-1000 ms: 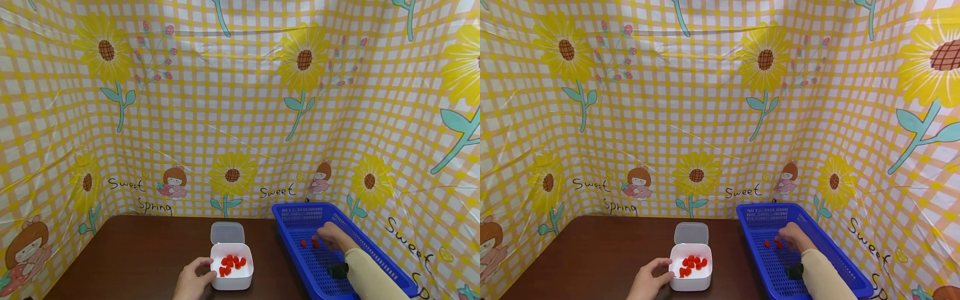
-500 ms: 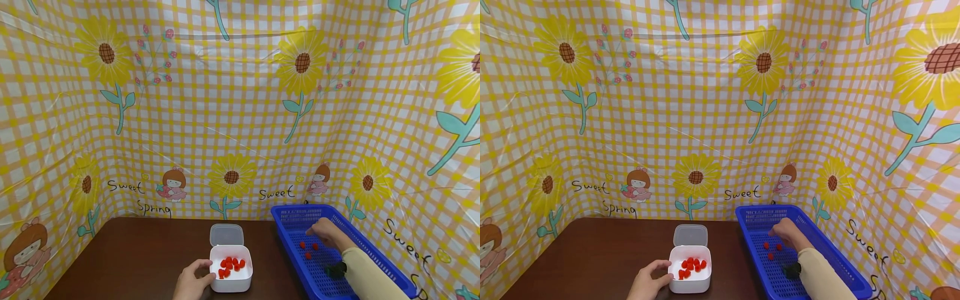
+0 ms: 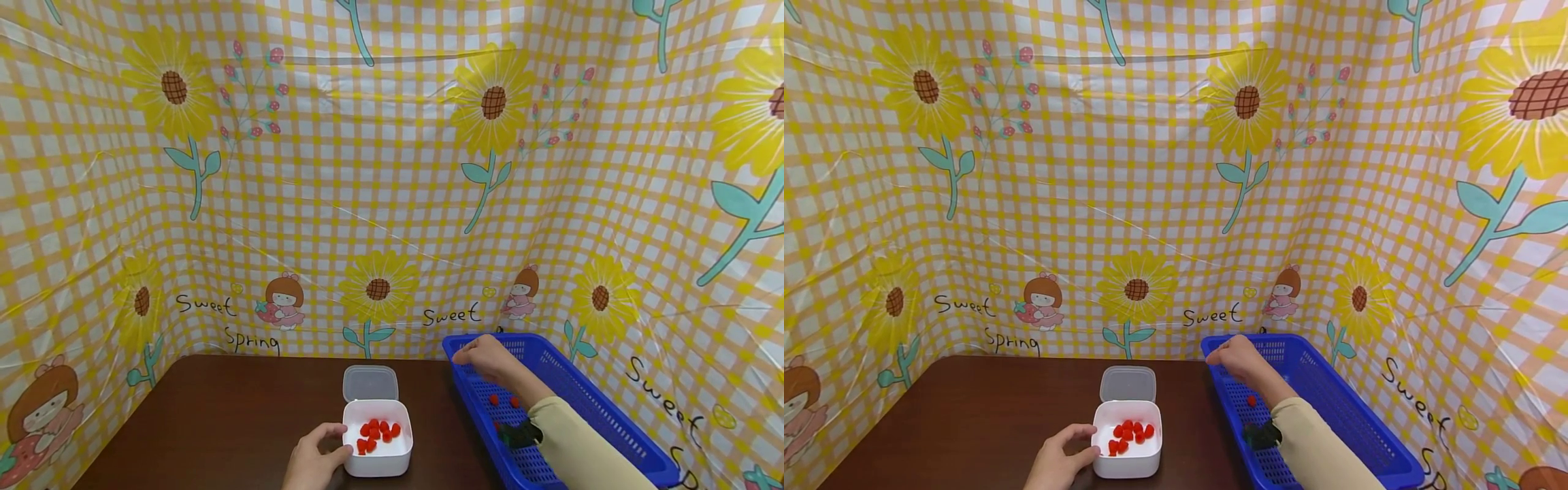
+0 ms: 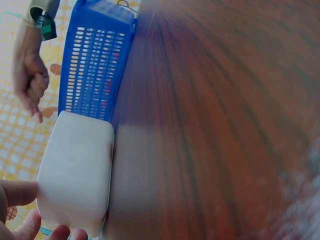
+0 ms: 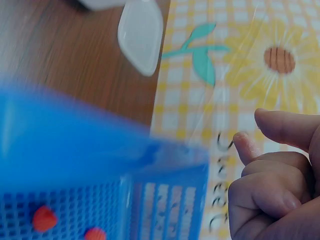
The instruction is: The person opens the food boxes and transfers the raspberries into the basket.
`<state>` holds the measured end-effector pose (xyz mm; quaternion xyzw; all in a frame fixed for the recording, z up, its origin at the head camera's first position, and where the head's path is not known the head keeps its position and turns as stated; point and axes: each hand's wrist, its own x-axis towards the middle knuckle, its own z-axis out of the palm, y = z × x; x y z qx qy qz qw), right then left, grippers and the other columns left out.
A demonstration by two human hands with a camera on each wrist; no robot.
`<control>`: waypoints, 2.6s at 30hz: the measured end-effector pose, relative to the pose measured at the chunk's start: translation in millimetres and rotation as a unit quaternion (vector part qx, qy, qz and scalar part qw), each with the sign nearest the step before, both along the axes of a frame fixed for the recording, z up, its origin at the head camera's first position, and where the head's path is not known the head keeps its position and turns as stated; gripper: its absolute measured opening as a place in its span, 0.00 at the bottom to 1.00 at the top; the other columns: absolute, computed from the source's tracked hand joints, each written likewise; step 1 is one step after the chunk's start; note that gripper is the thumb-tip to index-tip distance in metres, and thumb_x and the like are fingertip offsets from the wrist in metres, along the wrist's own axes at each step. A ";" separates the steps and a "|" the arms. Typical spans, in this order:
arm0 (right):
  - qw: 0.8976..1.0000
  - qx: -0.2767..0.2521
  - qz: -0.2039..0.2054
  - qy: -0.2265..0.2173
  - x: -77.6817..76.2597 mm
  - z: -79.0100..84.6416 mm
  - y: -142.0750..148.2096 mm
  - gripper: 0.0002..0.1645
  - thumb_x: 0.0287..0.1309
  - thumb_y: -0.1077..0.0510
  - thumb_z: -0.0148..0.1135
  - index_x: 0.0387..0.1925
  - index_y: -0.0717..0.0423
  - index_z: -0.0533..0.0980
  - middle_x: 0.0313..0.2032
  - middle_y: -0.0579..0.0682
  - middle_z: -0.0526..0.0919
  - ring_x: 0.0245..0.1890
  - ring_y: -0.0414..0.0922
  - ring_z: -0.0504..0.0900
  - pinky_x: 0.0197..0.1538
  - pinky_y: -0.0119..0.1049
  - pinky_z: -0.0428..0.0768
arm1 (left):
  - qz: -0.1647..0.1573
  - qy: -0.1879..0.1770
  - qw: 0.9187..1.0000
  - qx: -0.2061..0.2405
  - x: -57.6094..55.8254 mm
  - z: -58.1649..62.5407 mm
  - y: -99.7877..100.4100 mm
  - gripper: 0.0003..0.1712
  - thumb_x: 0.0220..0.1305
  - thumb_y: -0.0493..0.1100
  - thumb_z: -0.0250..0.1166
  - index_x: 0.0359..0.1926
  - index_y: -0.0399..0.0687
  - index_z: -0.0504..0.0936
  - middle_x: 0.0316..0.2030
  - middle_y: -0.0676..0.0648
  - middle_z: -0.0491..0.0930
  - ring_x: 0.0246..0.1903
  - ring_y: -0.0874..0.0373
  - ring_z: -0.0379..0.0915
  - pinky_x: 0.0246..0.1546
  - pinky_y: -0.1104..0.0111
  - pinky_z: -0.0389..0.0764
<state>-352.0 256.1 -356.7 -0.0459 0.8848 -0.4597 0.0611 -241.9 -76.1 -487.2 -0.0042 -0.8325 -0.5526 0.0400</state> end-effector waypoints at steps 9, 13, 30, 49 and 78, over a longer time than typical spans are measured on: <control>0.999 -0.043 0.014 -0.009 11.5 5.3 -42.6 0.15 0.61 0.62 0.65 0.48 0.67 0.83 0.10 0.38 0.54 0.12 0.35 0.46 0.16 0.28 0.51 | 0.003 0.005 1.000 0.000 -0.3 -1.0 0.3 0.19 0.57 0.45 0.74 0.49 0.46 0.84 0.46 0.45 0.84 0.29 0.58 0.71 0.32 0.64 0.70; 0.998 -0.048 0.033 -0.018 15.4 1.8 -57.8 0.11 0.60 0.62 0.66 0.41 0.66 0.84 0.11 0.39 0.53 0.13 0.35 0.46 0.17 0.28 0.51 | 0.004 0.002 1.000 -0.002 -1.0 -2.0 0.3 0.19 0.57 0.46 0.74 0.50 0.47 0.84 0.46 0.45 0.84 0.29 0.58 0.71 0.32 0.64 0.70; 0.994 0.011 0.102 -0.039 25.0 -23.1 -110.2 0.10 0.56 0.62 0.70 0.26 0.68 0.84 0.09 0.40 0.54 0.12 0.37 0.47 0.16 0.30 0.52 | 0.002 -0.002 1.000 -0.011 -4.2 -4.1 -0.4 0.18 0.58 0.48 0.74 0.48 0.48 0.85 0.44 0.47 0.85 0.38 0.56 0.76 0.37 0.61 0.75; 0.989 0.105 0.088 -0.061 29.9 -41.5 -136.7 0.11 0.56 0.56 0.72 0.29 0.61 0.85 0.11 0.43 0.58 0.10 0.39 0.53 0.15 0.29 0.58 | 0.003 0.016 1.000 0.000 -2.2 -1.9 2.0 0.19 0.57 0.45 0.74 0.50 0.46 0.84 0.46 0.45 0.85 0.30 0.58 0.72 0.34 0.64 0.71; 0.969 0.228 0.091 0.016 34.8 -71.7 -174.4 0.15 0.51 0.57 0.72 0.21 0.60 0.74 0.17 0.51 0.73 0.14 0.43 0.67 0.20 0.33 0.66 | -0.007 0.014 1.000 0.007 -3.4 -6.9 -2.4 0.18 0.58 0.46 0.74 0.49 0.47 0.84 0.44 0.45 0.85 0.28 0.59 0.73 0.32 0.63 0.72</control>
